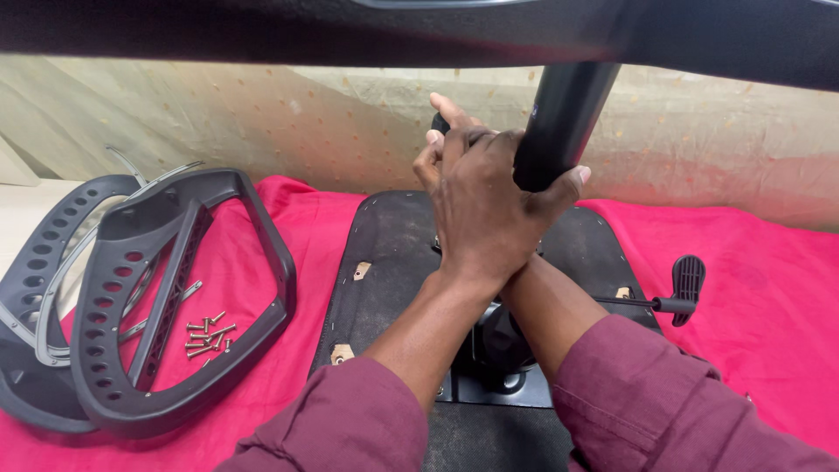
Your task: The person attaches a metal seat mounting plate to the underside of a chair seat cushion, driving screws with a screwdriver while holding the plate aligned, with the gas lift cylinder already inserted through the plate. Loose screws and other chair parts such as armrests and the five-star base lie on the pink cloth beside the work.
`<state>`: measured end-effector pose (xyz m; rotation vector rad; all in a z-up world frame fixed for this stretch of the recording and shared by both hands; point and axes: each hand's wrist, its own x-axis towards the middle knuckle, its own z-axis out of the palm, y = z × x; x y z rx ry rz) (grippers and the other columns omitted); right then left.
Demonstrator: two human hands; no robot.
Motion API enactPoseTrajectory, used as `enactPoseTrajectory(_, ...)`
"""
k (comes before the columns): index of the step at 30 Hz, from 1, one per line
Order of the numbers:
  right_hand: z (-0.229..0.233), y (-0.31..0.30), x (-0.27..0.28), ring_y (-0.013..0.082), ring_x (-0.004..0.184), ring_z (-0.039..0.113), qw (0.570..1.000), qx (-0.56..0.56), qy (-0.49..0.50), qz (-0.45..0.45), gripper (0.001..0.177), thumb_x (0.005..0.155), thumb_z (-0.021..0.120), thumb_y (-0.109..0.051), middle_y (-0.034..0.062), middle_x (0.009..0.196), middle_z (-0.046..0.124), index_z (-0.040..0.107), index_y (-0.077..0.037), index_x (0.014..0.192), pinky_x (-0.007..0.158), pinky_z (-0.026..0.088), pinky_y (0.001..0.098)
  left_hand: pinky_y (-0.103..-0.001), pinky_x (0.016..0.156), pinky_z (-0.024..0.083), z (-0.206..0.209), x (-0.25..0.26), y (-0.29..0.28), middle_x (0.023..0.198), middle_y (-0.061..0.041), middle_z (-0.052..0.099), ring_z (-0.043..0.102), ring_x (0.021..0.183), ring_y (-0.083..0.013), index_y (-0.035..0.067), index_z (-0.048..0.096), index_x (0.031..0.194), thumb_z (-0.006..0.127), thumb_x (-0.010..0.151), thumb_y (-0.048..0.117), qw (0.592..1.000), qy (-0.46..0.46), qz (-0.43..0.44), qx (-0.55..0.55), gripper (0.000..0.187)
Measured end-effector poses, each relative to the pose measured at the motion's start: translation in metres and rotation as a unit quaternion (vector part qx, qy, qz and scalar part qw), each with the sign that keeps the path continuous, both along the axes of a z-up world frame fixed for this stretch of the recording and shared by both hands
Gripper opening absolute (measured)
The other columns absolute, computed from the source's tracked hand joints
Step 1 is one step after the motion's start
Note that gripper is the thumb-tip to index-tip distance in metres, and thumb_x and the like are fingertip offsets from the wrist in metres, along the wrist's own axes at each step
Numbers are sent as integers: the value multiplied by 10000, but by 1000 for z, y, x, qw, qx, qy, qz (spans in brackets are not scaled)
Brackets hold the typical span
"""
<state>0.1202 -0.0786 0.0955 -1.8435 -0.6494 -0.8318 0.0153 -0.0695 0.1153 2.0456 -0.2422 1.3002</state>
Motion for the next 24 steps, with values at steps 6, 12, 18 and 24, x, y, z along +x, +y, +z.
enactPoseTrajectory(6,0,-4,-4,162,923,655,1000,-7,4,2,330,968,739,-134,50,1036,635,687,-141,1294,821,549,319,-602,1100,262,-2,2,5,895,-52,759,613,1157,-286,101,796,962,805,741,582,1000,-2,-27,1,530)
enactPoseTrajectory(12,2,-2,-5,152,918,651,1000,-3,-8,8,327,970,743,-130,45,1031,625,685,-138,1291,811,550,313,-571,1123,266,-4,12,8,927,-53,760,604,1204,-262,105,796,995,826,700,602,998,-20,-55,-16,579)
enactPoseTrajectory(18,-3,-8,-14,143,913,646,1000,-3,-16,8,323,971,747,-126,40,1027,615,682,-135,1288,801,551,307,-528,1138,237,-7,15,12,927,-34,782,605,1195,-236,152,821,1025,809,714,585,995,24,-99,-19,534)
enactPoseTrajectory(24,-18,-19,-32,134,907,642,1000,-8,6,-6,320,973,751,-123,35,1022,605,679,-131,1284,790,552,300,-485,1169,250,-7,23,21,1025,-100,765,589,1234,-252,129,810,1089,814,700,635,991,26,-133,-17,639)
